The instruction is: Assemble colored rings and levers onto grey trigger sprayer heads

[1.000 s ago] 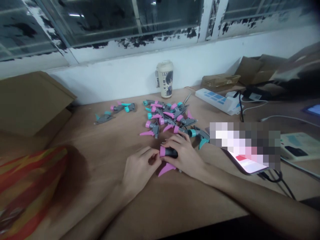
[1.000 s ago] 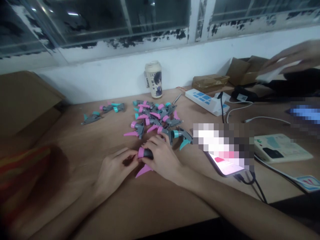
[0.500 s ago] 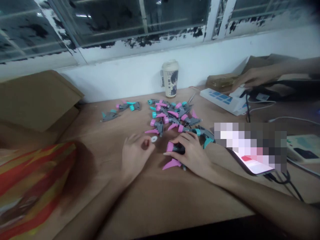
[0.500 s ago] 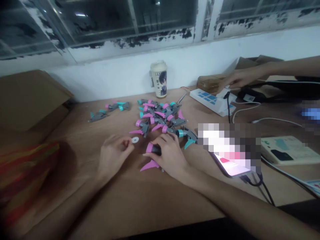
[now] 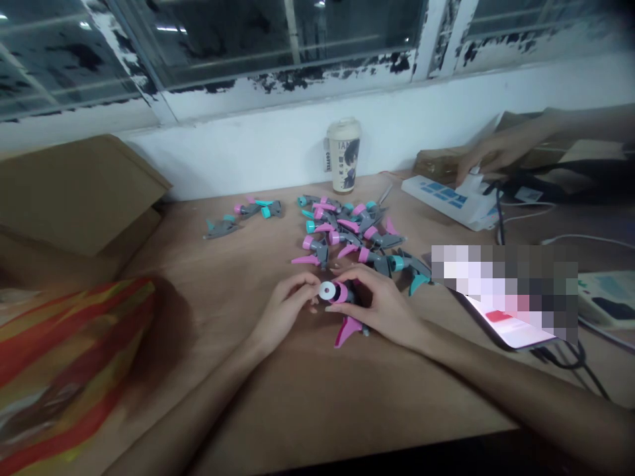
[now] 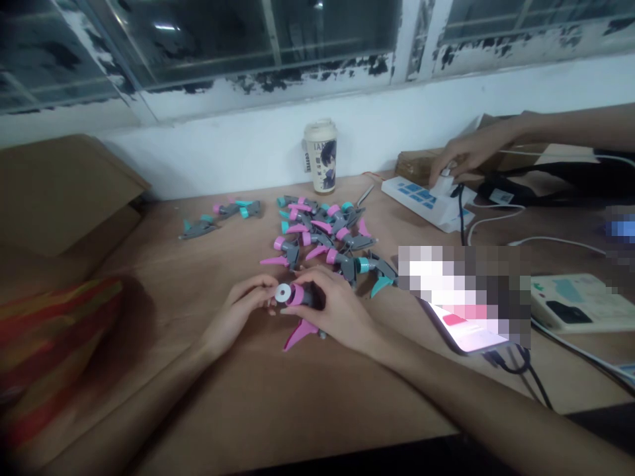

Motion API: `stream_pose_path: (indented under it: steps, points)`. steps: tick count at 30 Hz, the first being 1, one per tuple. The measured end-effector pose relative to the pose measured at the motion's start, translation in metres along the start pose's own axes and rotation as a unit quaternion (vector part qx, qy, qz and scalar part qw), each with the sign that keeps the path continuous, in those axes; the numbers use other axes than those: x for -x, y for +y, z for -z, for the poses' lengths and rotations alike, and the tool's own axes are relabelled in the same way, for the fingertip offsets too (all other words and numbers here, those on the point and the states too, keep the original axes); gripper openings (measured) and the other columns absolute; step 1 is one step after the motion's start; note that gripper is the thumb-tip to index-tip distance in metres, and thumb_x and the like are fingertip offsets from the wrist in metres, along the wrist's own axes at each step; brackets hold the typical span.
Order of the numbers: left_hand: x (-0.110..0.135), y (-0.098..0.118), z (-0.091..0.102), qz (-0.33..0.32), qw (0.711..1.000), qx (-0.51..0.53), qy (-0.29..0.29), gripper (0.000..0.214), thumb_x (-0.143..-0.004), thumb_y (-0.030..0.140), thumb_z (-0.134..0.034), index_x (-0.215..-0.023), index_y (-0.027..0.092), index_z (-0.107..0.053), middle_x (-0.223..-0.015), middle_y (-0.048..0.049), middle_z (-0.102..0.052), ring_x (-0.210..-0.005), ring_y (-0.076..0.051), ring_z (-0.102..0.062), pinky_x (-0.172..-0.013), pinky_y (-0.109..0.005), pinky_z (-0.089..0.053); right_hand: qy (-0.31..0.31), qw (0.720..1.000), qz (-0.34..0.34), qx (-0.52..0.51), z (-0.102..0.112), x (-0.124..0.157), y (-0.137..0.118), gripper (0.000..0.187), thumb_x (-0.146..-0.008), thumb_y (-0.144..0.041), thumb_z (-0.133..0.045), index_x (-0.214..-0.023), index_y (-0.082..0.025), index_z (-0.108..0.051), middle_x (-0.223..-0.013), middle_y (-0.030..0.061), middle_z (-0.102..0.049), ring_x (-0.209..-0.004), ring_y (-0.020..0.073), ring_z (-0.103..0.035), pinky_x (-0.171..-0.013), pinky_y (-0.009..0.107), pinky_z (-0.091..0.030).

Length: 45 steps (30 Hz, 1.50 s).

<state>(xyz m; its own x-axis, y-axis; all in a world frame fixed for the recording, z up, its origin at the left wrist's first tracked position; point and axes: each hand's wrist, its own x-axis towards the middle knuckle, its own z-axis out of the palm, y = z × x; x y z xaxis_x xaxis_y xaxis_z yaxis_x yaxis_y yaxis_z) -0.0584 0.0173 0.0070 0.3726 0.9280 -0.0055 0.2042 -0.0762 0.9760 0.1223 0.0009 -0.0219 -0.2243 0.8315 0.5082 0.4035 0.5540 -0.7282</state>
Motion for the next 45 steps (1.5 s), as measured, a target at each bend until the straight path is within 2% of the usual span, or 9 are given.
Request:
stream_pose_path:
  steps: [8,12,18,21,25,29,35,40,45]
  points:
    - [0.005,0.002,-0.004,-0.037,0.998,-0.041,-0.010,0.018,-0.081,0.029,-0.054,-0.070,0.015,-0.057,-0.063,0.0024,-0.051,-0.060,-0.010,-0.048,-0.058,-0.022,-0.041,0.003,0.999,0.019,0.027,-0.001,0.005,0.002,0.030,-0.075,-0.034,-0.069,-0.102,-0.024,-0.058,-0.120,0.0082,-0.052,-0.116,0.0228,-0.049,-0.098,0.043,-0.041]
    - [0.005,0.005,-0.003,-0.035,0.998,-0.061,-0.010,0.017,-0.078,0.028,-0.061,-0.068,0.014,-0.058,-0.062,0.0027,-0.051,-0.058,-0.009,-0.046,-0.056,-0.020,-0.038,0.021,0.998,0.034,0.048,0.001,0.005,0.001,0.030,-0.076,-0.034,-0.068,-0.103,-0.022,-0.061,-0.113,0.0084,-0.051,-0.112,0.0227,-0.049,-0.096,0.042,-0.043]
    - [0.000,0.004,0.002,-0.003,0.999,0.012,-0.043,0.021,-0.082,0.034,-0.057,-0.075,0.016,-0.065,-0.061,0.0026,-0.050,-0.059,-0.009,-0.048,-0.056,-0.020,-0.042,0.018,0.999,0.036,0.015,0.003,0.004,-0.004,0.032,-0.074,-0.030,-0.071,-0.103,-0.020,-0.061,-0.098,0.0054,-0.056,-0.096,0.0182,-0.055,-0.085,0.034,-0.047]
    - [0.001,0.005,0.003,0.002,0.999,0.012,-0.049,0.018,-0.080,0.031,-0.061,-0.073,0.016,-0.067,-0.063,0.0018,-0.055,-0.060,-0.009,-0.048,-0.056,-0.019,-0.042,0.021,0.999,0.040,0.011,0.003,0.004,-0.004,0.032,-0.074,-0.028,-0.071,-0.104,-0.021,-0.061,-0.098,0.0047,-0.057,-0.096,0.0176,-0.055,-0.084,0.034,-0.047]
    - [0.004,0.009,0.002,-0.002,1.000,0.003,0.000,0.013,-0.073,0.028,-0.070,-0.068,0.016,-0.067,-0.064,0.0013,-0.061,-0.057,-0.007,-0.048,-0.054,-0.018,-0.040,0.029,0.998,0.052,-0.002,0.004,0.005,-0.004,0.033,-0.075,-0.025,-0.070,-0.107,-0.022,-0.061,-0.099,0.0048,-0.057,-0.095,0.0170,-0.056,-0.082,0.033,-0.048]
    - [0.006,0.010,0.000,-0.003,0.999,-0.018,0.030,0.015,-0.073,0.029,-0.070,-0.068,0.015,-0.067,-0.060,0.0013,-0.060,-0.054,-0.008,-0.048,-0.052,-0.019,-0.039,0.031,0.998,0.054,-0.009,0.004,0.005,-0.005,0.034,-0.075,-0.027,-0.070,-0.108,-0.022,-0.061,-0.098,0.0050,-0.059,-0.094,0.0175,-0.057,-0.082,0.034,-0.048]
    - [0.009,0.006,-0.004,-0.066,0.992,-0.067,0.088,0.014,-0.071,0.028,-0.071,-0.066,0.016,-0.066,-0.059,0.0025,-0.053,-0.056,-0.009,-0.046,-0.053,-0.021,-0.037,0.023,0.999,0.043,-0.011,0.003,0.005,-0.007,0.033,-0.075,-0.032,-0.069,-0.106,-0.025,-0.062,-0.096,0.0043,-0.061,-0.090,0.0187,-0.058,-0.078,0.035,-0.050]
    - [0.010,0.001,-0.006,-0.093,0.986,-0.091,0.101,0.013,-0.072,0.028,-0.071,-0.073,0.017,-0.065,-0.067,0.0009,-0.056,-0.061,-0.010,-0.050,-0.054,-0.021,-0.040,0.020,0.999,0.050,-0.011,0.003,0.005,-0.007,0.032,-0.075,-0.031,-0.069,-0.106,-0.025,-0.062,-0.097,0.0045,-0.061,-0.091,0.0190,-0.059,-0.079,0.036,-0.050]
    - [0.012,-0.001,-0.006,-0.166,0.972,-0.137,0.093,0.007,-0.076,0.024,-0.067,-0.079,0.019,-0.066,-0.081,-0.0017,-0.058,-0.071,-0.012,-0.055,-0.061,-0.022,-0.046,0.013,0.999,0.044,-0.008,0.003,0.005,-0.008,0.031,-0.075,-0.030,-0.070,-0.105,-0.023,-0.062,-0.096,0.0052,-0.061,-0.091,0.0186,-0.058,-0.078,0.034,-0.050]
